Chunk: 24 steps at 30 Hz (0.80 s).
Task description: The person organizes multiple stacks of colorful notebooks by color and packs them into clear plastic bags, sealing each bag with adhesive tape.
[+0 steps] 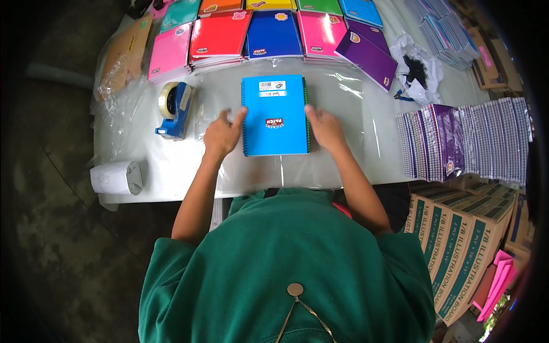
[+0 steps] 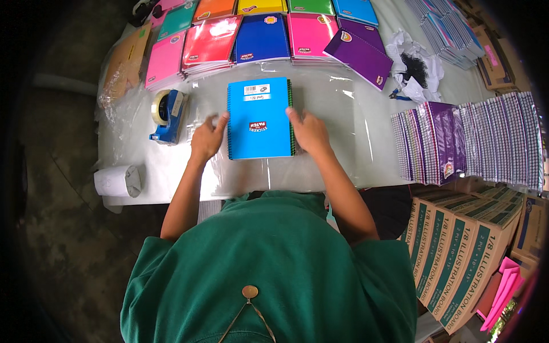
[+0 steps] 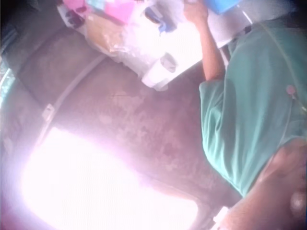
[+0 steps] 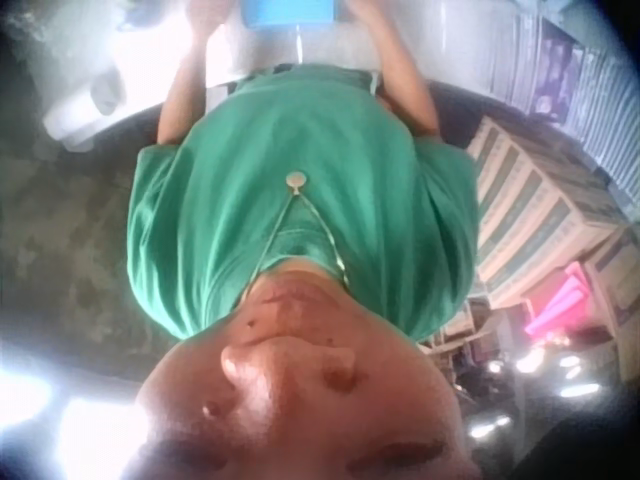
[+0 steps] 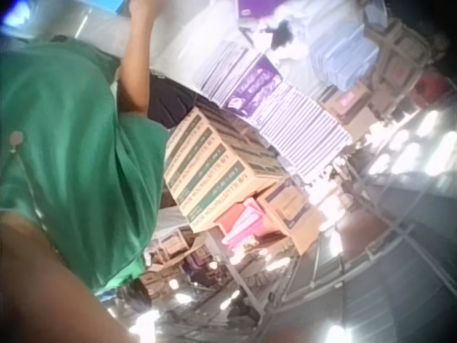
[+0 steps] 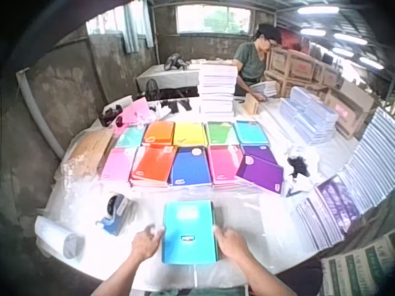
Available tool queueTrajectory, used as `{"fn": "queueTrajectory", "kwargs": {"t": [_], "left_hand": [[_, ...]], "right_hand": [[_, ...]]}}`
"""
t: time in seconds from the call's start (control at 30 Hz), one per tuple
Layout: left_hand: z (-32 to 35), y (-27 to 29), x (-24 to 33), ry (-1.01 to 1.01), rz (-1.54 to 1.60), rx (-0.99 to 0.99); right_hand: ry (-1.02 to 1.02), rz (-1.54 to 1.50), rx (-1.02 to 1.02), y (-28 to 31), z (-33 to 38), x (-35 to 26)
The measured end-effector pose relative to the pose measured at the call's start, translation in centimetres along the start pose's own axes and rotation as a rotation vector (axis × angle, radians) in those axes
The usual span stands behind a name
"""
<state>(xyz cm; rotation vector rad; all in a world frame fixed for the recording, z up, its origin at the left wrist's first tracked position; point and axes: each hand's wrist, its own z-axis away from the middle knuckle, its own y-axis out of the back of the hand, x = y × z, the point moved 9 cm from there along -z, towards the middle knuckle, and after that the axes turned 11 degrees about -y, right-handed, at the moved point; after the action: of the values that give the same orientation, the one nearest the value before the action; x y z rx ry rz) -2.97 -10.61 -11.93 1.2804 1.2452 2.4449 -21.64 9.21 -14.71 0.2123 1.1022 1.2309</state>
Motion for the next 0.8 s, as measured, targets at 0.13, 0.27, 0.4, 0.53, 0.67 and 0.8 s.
{"fn": "queueTrajectory", "kwargs": {"t": [0.13,0.27,0.4,0.53,0.67,0.8], "left_hand": [[-0.9,-1.7,0.4,-0.197,0.728,0.15],[-0.6,-3.8,1.2,-0.221,0.683,0.063],[-0.4,-3.7,1.8,-0.228,0.645,0.056],[-1.3,-3.2,-0.5,-0.27,0.532,0.25],[-1.1,1.5,-6.7,-0.256,0.075,0.564],[1.1,0.1,-9.1,-0.024,-0.686,0.822]], "right_hand": [[0.191,-0.933,-0.312,-3.3,-0.6,-1.4],[0.304,-1.004,-0.389,-5.0,0.1,-2.0],[0.343,-0.905,-0.3,-5.1,-0.3,-1.6],[0.345,-0.708,-0.179,-4.6,-1.0,-0.7],[-0.013,-0.272,0.221,1.9,-1.3,4.5],[-0.094,0.341,1.036,5.7,2.6,8.4]]}}
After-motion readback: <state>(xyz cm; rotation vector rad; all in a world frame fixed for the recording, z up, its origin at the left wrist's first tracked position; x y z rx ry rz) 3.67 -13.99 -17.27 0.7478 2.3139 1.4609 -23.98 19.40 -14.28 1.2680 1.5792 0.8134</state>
